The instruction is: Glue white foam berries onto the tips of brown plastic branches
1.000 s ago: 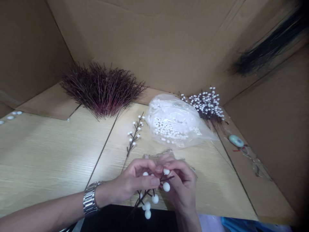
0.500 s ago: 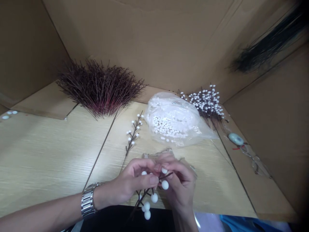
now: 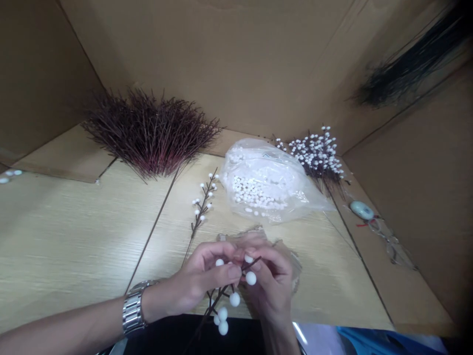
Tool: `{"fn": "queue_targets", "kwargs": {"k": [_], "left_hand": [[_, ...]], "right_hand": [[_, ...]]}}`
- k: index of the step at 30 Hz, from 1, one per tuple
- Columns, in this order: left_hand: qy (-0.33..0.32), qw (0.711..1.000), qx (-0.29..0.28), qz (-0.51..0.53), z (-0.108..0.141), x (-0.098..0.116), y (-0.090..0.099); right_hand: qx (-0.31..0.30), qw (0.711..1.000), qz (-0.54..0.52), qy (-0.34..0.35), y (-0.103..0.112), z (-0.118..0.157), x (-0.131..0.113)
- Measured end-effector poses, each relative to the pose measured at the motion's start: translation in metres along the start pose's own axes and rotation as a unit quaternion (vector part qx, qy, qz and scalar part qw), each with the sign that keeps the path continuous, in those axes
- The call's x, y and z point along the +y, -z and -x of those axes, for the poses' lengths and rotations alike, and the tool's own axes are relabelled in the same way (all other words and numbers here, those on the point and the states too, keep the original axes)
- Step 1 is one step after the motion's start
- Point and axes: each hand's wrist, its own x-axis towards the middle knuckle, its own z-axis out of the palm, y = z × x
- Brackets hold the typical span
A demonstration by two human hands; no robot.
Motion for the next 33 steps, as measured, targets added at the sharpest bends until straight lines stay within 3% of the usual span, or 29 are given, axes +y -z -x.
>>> {"fn": "queue_targets", "kwargs": {"k": [23, 33], "left_hand": [[-0.007, 0.998, 0.057, -0.017, -0.0007, -0.0007, -0.0062], [-0.003, 0.999, 0.041, -0.023, -0.0018, -0.0035, -0.0011]], "right_hand": [[0.013, 1.000, 0.012, -0.024, -0.0004, -0.0011, 0.0002], [0.015, 0.999, 0.023, -0.034, -0.0014, 0.0003, 0.0005]]}}
